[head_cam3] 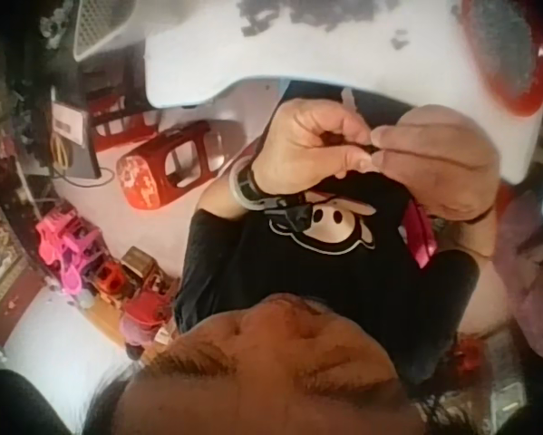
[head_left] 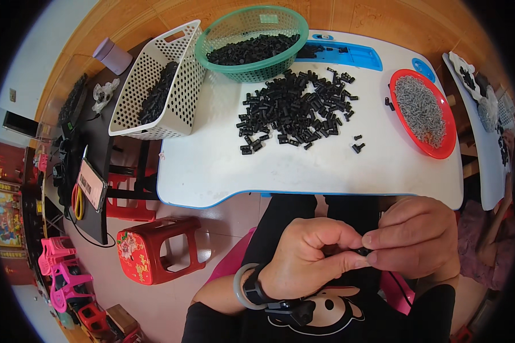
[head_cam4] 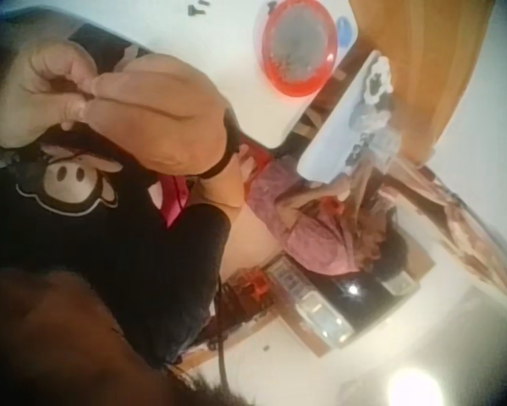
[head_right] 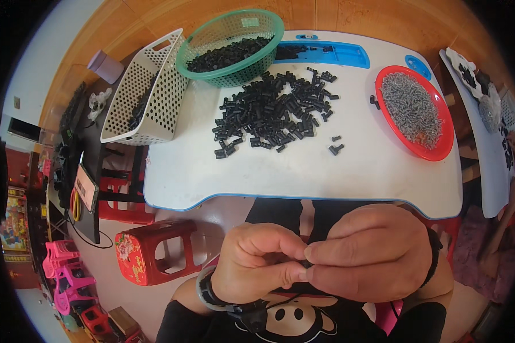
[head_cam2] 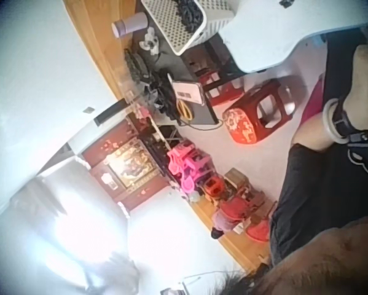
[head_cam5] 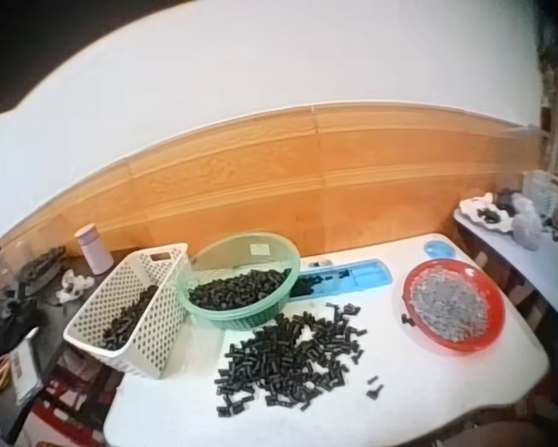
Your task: Assembling small black plastic components by inserting tiny metal pins.
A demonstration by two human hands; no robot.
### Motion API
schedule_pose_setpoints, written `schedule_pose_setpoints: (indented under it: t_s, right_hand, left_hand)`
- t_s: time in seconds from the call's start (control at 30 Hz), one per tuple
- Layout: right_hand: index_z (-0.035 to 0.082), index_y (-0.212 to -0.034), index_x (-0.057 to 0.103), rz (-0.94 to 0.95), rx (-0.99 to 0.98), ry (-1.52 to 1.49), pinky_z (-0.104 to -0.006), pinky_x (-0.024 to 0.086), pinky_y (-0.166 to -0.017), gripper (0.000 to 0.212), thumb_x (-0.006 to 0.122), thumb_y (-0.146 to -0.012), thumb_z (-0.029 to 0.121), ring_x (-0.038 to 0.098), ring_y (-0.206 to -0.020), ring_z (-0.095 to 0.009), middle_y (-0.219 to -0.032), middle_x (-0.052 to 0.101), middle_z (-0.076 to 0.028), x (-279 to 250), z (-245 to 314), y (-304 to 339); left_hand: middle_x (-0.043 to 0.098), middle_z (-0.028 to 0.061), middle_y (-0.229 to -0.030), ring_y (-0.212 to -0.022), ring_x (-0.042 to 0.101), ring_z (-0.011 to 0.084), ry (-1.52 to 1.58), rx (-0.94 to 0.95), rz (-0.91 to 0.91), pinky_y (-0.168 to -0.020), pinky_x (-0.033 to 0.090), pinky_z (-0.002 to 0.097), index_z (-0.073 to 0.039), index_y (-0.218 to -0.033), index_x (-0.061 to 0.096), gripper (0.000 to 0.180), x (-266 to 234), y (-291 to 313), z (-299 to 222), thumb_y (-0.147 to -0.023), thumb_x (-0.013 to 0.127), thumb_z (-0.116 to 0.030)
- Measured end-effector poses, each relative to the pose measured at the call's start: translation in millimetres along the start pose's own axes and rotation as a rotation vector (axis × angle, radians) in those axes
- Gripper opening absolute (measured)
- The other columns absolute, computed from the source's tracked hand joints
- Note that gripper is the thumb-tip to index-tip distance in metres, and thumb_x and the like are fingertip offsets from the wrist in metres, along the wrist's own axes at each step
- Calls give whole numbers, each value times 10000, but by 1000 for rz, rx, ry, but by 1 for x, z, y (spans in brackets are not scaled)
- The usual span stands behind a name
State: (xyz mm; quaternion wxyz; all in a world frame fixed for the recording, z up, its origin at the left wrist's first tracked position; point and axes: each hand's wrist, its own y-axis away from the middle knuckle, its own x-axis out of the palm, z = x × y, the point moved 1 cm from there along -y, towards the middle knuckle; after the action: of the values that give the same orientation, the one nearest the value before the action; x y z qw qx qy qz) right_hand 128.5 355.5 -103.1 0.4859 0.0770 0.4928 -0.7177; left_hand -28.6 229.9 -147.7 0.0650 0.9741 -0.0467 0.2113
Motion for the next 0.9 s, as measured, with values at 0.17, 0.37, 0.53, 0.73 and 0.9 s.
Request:
schedule_pose_setpoints:
  t_s: [0.17,0.37,0.53,0.73,0.9]
  right_hand:
    - [124,-734,698,-63,57,36,-238,474,-530,52,739,-702,126,602,-607,-143,-790,694,-27,5,1,2]
    - [79,-752,685,-51,156,-44,-243,490,-531,75,716,-700,34,621,-601,-163,-784,695,-74,3,2,-3]
    - [19,-873,697,-131,200,-243,-308,520,-630,146,665,-731,11,647,-714,-216,-912,691,-126,13,-6,12]
    - [27,-880,702,-251,220,-232,-302,512,-635,185,653,-705,-7,638,-716,-219,-928,692,-122,25,-5,20]
    - [32,-869,709,-178,184,-170,-282,512,-624,201,681,-675,-11,636,-702,-211,-892,696,-118,18,-2,11]
  left_hand:
    - [649,81,-912,-821,619,104,-78,-7,-12,-727,499,232,58,-955,647,161,-1,0,-2,-802,696,55]
    - [631,26,-742,-662,559,33,-39,121,-106,-565,444,178,39,-862,647,110,6,-1,-3,-807,726,-15]
    - [663,87,-916,-791,626,115,-18,64,-45,-716,498,227,38,-934,637,155,4,3,1,-796,708,51]
    - [667,99,-912,-797,645,120,-24,-46,-65,-703,514,212,45,-942,630,139,1,4,-5,-815,684,59]
    - [666,106,-903,-813,649,128,31,38,-57,-714,519,218,54,-948,627,140,1,6,1,-817,674,70]
